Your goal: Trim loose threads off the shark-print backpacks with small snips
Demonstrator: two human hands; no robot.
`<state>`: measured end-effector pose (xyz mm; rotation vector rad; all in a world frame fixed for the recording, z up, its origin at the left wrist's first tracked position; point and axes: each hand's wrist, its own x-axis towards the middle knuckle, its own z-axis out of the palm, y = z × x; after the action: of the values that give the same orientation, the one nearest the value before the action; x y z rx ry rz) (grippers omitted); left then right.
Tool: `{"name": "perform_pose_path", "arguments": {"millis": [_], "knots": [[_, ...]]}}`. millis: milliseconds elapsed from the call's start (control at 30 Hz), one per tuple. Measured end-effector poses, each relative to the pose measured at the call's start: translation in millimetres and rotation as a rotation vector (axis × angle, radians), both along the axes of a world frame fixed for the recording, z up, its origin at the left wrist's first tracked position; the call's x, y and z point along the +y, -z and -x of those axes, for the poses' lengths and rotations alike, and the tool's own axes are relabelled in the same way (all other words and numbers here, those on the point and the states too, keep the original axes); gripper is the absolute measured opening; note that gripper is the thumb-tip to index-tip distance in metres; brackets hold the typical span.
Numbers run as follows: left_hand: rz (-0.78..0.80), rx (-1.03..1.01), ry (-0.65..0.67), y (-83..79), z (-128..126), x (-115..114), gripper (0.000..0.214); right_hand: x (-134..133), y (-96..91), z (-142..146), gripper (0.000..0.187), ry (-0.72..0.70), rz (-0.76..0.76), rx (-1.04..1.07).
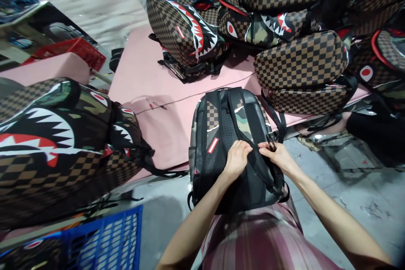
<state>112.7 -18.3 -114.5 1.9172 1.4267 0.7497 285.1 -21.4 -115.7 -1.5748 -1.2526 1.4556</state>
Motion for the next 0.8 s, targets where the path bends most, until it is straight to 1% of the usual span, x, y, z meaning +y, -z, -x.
{"name": "perform_pose_path", "arguments": {"millis": [33, 67, 100, 167, 200, 267, 333, 433, 533, 600, 667, 733, 800], "knots": [[0.020, -0.028, -0.012, -0.3, 0.7, -0.5, 0.021, -2.4, -1.4, -5.3, 0.049, -0.002, -0.091, -0.117], [0.033, -0.052, -0.024, -0.8, 0.9, -1.0, 0.020, -5.5, -3.3, -10.9, 0.051, -0.014, -0.214, -0.277], [0.044, -0.073, -0.034, -1.4, 0.4, -1.3, 0.020, -9.0, -5.6, -16.0, 0.049, -0.038, -0.357, -0.463], [0.067, -0.105, -0.054, -2.7, -1.3, -1.3, 0.020, -15.7, -10.6, -23.2, 0.035, -0.130, -0.621, -0.804], [0.076, -0.118, -0.065, -3.2, -2.2, -1.0, 0.020, -18.4, -13.1, -24.5, 0.030, -0.185, -0.706, -0.908], [0.090, -0.141, -0.080, -3.9, -3.3, -0.3, 0.021, -21.6, -17.0, -22.9, 0.024, -0.275, -0.799, -1.026], [0.095, -0.164, -0.079, -4.1, -3.5, -0.1, 0.021, -22.0, -19.2, -18.1, 0.022, -0.303, -0.825, -1.086], [0.098, -0.169, -0.064, -3.9, -4.4, -3.0, 0.023, -20.7, -20.1, -12.2, 0.019, -0.275, -0.795, -1.102], [0.068, -0.138, -0.072, -4.1, -8.9, -11.2, 0.022, -19.9, -19.8, -12.4, 0.015, -0.219, -0.707, -1.011], [0.016, -0.099, -0.083, -4.7, -13.3, -18.3, 0.021, -20.0, -20.0, -14.9, 0.016, -0.177, -0.643, -0.927], [-0.034, -0.047, -0.087, -5.5, -17.4, -24.3, 0.020, -20.3, -21.0, -17.6, 0.016, -0.165, -0.611, -0.888], [-0.045, -0.014, -0.087, -5.7, -19.9, -27.4, 0.019, -20.9, -22.8, -19.4, 0.017, -0.186, -0.641, -0.943], [-0.022, -0.023, -0.088, -5.1, -20.3, -27.2, 0.020, -22.0, -25.2, -19.3, 0.017, -0.222, -0.714, -1.061]]}}
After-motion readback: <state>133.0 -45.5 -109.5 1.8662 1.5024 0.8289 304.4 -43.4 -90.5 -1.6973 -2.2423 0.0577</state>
